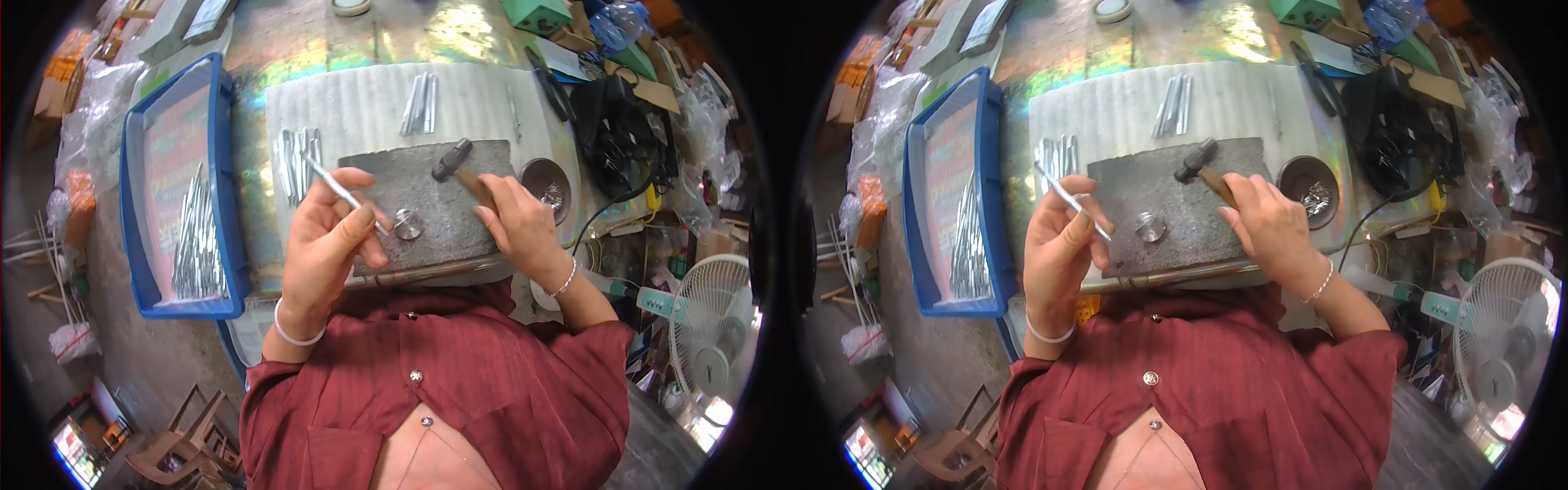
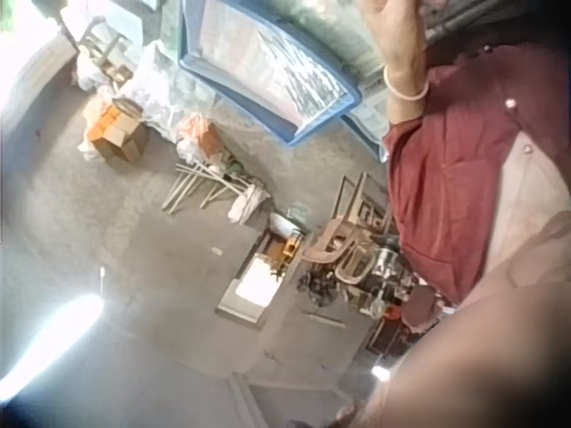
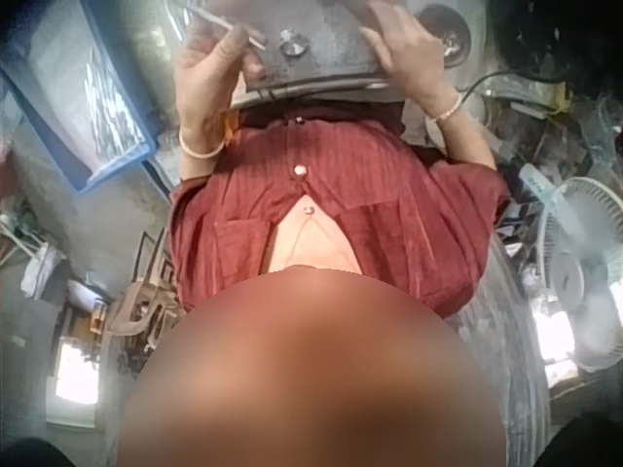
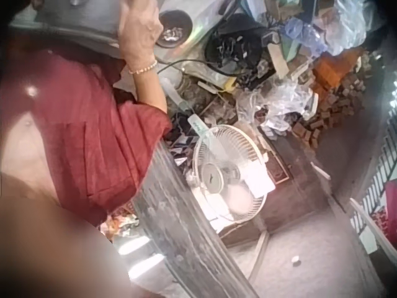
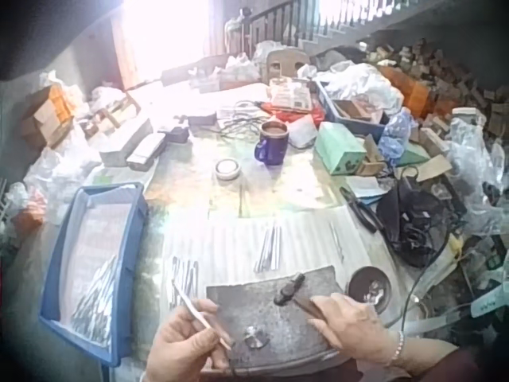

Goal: Stamping or marking small metal components using a punch and hammer on an anvil.

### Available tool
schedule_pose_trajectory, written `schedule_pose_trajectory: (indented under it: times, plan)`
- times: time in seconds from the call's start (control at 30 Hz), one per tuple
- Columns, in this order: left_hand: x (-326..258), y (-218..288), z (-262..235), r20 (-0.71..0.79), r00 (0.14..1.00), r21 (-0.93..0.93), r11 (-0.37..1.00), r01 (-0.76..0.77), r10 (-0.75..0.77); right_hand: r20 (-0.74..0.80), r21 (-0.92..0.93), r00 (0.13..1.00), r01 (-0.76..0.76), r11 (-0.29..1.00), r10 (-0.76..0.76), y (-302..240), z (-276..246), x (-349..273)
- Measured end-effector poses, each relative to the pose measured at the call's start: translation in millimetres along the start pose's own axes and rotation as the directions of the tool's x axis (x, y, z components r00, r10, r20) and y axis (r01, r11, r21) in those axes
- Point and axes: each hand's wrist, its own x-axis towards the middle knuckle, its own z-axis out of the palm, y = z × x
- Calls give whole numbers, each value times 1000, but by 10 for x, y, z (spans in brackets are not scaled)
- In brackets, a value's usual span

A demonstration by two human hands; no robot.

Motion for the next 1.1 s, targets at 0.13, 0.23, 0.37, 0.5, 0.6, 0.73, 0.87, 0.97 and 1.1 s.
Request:
schedule_pose_trajectory:
  times: [0.13,0.23,0.37,0.5,0.6,0.73,0.87,0.97,1.1]
  plan:
    - [-92,-14,143,-145,985,281,959,-45,89,-59,60,990,-126,990,130,552,-75,550]
    - [-141,-3,73,-54,997,231,972,-44,58,-137,-66,954,-279,958,268,1176,100,959]
    - [-229,-28,64,-46,991,312,944,-105,125,1,-182,927,-369,911,375,1527,379,1302]
    - [-275,-111,54,-49,979,453,878,-157,200,-27,-38,971,-238,971,237,1647,291,1270]
    - [-294,-136,8,-26,972,534,826,-182,232,-50,135,975,-209,969,217,1022,-214,1099]
    - [-228,-154,60,108,988,395,907,-145,111,143,504,989,-99,858,30,60,-649,597]
    - [-177,-254,194,137,986,381,914,-138,92,129,666,982,15,745,-135,-531,-480,273]
    - [-160,-329,215,164,943,412,848,-333,291,146,854,989,-110,509,-32,-680,-299,185]
    - [-249,-262,217,108,977,330,920,-210,184,-43,803,985,134,581,-168,-702,-166,237]
